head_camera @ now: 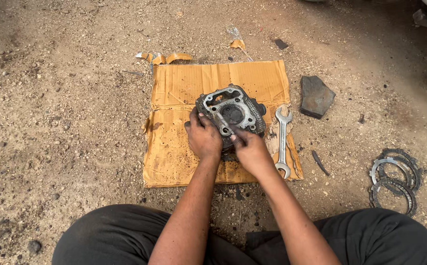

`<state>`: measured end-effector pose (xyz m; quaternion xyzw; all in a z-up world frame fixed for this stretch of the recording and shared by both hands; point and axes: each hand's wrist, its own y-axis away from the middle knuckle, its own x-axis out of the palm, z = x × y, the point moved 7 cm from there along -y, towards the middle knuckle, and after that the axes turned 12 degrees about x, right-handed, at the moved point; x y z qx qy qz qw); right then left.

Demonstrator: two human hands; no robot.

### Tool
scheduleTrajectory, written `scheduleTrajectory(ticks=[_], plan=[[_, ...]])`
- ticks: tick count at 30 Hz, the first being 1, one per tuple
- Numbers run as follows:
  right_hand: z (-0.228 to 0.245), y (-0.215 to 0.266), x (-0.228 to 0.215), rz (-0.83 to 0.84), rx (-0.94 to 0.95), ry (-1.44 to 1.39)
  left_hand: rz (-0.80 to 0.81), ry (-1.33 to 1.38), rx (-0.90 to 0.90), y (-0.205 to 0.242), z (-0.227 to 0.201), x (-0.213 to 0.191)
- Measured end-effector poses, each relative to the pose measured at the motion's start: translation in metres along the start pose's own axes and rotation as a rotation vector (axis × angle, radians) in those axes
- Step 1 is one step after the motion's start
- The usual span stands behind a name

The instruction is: The person cleans and scrapes an engine block on a piece of cardboard on the ground, using a small tool to remove residue from the metal surfaces and ports.

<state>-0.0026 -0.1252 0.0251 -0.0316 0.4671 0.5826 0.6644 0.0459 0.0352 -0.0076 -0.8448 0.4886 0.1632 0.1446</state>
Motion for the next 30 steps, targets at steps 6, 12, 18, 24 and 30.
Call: scheduleTrajectory(ticks=[6, 12, 18, 24, 30], plan=[[0.003, -0.008, -0.019, -0.098, -0.026, -0.052, 0.002, -0.002, -0.015, -0.002, 0.0, 0.003], [0.008, -0.005, -0.03, -0.172, -0.028, -0.126, -0.051, 0.003, 0.039, 0.0, -0.002, -0.002], [0.008, -0.001, -0.01, -0.123, 0.012, 0.018, 0.04, 0.007, -0.028, 0.0, 0.001, 0.001], [0.024, 0.019, 0.006, -0.131, -0.182, 0.145, -0.001, 0.021, 0.01, -0.002, -0.005, -0.004], [0.012, 0.017, 0.001, -0.168, -0.038, 0.251, 0.017, 0.012, -0.012, 0.001, -0.006, -0.003]])
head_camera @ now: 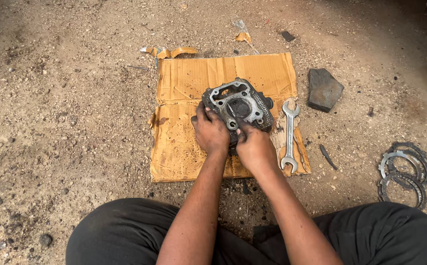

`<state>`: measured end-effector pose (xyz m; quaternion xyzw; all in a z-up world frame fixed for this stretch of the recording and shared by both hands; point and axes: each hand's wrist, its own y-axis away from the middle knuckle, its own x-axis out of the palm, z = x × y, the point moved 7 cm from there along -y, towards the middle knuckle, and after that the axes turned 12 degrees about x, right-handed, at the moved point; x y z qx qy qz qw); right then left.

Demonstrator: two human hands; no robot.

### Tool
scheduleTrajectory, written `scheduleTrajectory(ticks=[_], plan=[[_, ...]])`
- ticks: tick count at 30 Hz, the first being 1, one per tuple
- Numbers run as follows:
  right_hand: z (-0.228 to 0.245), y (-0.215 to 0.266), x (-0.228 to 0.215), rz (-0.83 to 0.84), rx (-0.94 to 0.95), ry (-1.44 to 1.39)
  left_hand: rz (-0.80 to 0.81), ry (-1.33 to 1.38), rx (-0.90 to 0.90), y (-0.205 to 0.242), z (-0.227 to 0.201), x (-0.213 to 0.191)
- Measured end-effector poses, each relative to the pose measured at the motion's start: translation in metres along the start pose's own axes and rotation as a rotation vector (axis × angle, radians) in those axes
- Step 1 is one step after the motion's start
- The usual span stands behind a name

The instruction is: The person cleans and scrapes an engine block on a piece of cardboard on the ground, using a small tool to remove residue from the metal surfaces and ports.

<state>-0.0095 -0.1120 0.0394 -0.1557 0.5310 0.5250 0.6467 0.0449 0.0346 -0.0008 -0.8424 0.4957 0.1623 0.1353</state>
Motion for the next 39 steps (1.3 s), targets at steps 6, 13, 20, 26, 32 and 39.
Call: scheduleTrajectory(ticks=[6, 13, 20, 26, 32, 39], plan=[[-0.009, -0.008, 0.002, -0.037, 0.003, 0.021, -0.035, 0.002, 0.032, 0.001, 0.004, 0.0], [-0.016, -0.012, -0.024, 0.019, 0.007, -0.089, -0.016, 0.029, 0.021, -0.004, 0.008, 0.004], [-0.033, -0.01, -0.015, 0.161, 0.011, -0.135, -0.24, 0.452, -0.252, -0.003, 0.054, 0.013], [-0.002, 0.028, -0.035, 0.029, -0.254, 0.163, -0.13, 0.461, -0.202, -0.059, 0.095, 0.035], [0.034, 0.017, -0.02, -0.047, -0.336, 0.493, 0.158, 0.359, -0.48, -0.058, 0.08, 0.031], [0.06, -0.005, -0.042, 0.001, -0.446, 0.64, 0.275, 0.179, -0.36, -0.068, 0.071, 0.03]])
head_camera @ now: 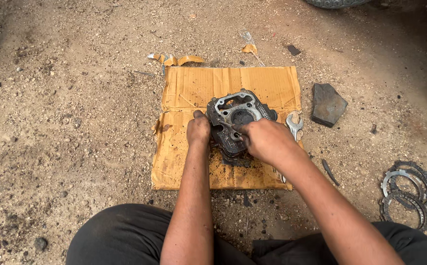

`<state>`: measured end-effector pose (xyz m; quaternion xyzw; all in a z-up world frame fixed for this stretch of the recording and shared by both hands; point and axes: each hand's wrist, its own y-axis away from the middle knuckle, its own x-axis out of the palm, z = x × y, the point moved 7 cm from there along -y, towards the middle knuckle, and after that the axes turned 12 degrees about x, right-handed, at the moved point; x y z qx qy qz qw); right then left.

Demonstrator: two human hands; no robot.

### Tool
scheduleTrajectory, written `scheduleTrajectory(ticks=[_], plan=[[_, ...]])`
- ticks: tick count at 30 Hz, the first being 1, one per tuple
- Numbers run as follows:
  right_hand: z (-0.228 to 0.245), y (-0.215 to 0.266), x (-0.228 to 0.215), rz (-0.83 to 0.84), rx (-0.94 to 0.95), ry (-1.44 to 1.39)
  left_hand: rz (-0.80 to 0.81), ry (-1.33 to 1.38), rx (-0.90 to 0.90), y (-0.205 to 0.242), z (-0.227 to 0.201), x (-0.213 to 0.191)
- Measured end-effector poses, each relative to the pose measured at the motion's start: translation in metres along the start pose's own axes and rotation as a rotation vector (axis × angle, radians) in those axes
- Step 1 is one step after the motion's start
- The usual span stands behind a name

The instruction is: The person cleans and scrapes an engine block on a piece of cardboard on the ground, using a small tool to remove residue from the metal surfaces and ports.

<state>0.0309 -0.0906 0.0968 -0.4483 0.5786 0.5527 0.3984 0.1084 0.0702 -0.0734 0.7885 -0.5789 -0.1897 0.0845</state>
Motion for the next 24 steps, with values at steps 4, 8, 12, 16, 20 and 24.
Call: scheduleTrajectory(ticks=[4, 8, 12, 16, 20, 24], plan=[[-0.016, -0.022, -0.009, 0.028, -0.175, 0.171, 0.04, -0.045, -0.015, 0.007, -0.006, -0.002], [-0.032, -0.032, 0.005, -0.092, -0.366, 0.173, 0.072, 0.031, -0.032, 0.013, -0.011, -0.002], [-0.035, -0.017, 0.032, -0.115, -0.283, 0.105, 0.192, -0.111, 0.07, 0.001, -0.025, -0.004], [-0.052, 0.004, 0.043, -0.199, 0.03, -0.31, 0.43, -0.659, 0.217, 0.017, -0.048, -0.004], [-0.086, 0.018, 0.075, -0.316, 0.316, -0.955, 0.549, -0.761, 0.156, 0.053, -0.059, -0.011], [-0.09, 0.005, 0.104, -0.372, 0.289, -1.153, 0.613, -0.712, 0.079, 0.073, -0.056, -0.01]])
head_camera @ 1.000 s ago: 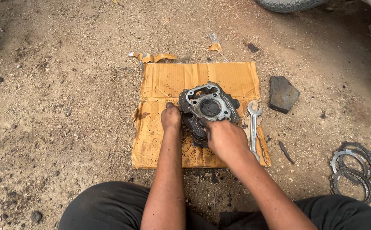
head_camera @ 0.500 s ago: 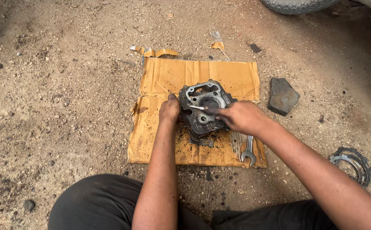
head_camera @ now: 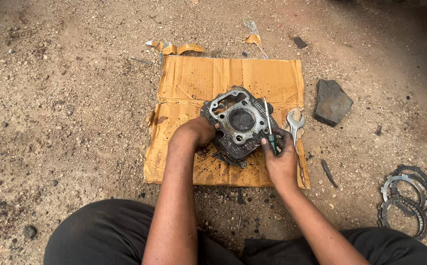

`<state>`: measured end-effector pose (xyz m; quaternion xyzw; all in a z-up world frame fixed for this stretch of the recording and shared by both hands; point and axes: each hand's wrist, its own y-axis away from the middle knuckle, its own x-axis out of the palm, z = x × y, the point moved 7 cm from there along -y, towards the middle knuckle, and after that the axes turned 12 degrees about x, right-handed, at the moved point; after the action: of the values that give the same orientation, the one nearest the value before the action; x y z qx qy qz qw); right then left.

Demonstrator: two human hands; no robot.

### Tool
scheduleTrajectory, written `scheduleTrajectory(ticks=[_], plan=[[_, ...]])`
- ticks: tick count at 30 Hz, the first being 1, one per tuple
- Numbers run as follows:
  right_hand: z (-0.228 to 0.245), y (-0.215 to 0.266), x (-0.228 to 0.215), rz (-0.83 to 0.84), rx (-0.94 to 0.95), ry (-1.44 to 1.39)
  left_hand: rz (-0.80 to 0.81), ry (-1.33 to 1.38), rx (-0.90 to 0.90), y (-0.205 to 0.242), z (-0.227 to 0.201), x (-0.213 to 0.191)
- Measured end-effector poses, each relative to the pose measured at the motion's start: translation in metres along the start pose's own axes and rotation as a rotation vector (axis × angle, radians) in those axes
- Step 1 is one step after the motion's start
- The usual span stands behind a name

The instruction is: The person cleans and scrapes an engine block on a piece of cardboard on the ground, using a small tool to remove residue from the metal surfaces and ports.

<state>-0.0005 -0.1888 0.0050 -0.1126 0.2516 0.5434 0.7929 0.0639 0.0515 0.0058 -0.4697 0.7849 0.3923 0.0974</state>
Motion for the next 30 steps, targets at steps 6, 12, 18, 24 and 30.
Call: scheduleTrajectory(ticks=[6, 12, 18, 24, 30], plan=[[-0.014, -0.067, -0.002, -0.053, -0.261, -0.037, 0.07, 0.225, -0.034, 0.014, 0.003, 0.056], [-0.002, -0.178, 0.001, 0.082, -0.278, 0.159, 0.384, 0.134, 0.135, 0.031, -0.06, 0.123], [0.015, -0.152, -0.041, -0.046, -0.34, 0.221, 0.267, 0.099, 0.214, 0.059, -0.061, 0.052], [-0.009, 0.024, -0.114, 0.043, 0.002, 0.4, -0.772, -0.225, 0.216, 0.04, -0.03, -0.046], [-0.005, 0.081, -0.091, 0.175, 0.15, 0.515, -0.624, 0.049, 0.212, -0.021, -0.025, 0.015]])
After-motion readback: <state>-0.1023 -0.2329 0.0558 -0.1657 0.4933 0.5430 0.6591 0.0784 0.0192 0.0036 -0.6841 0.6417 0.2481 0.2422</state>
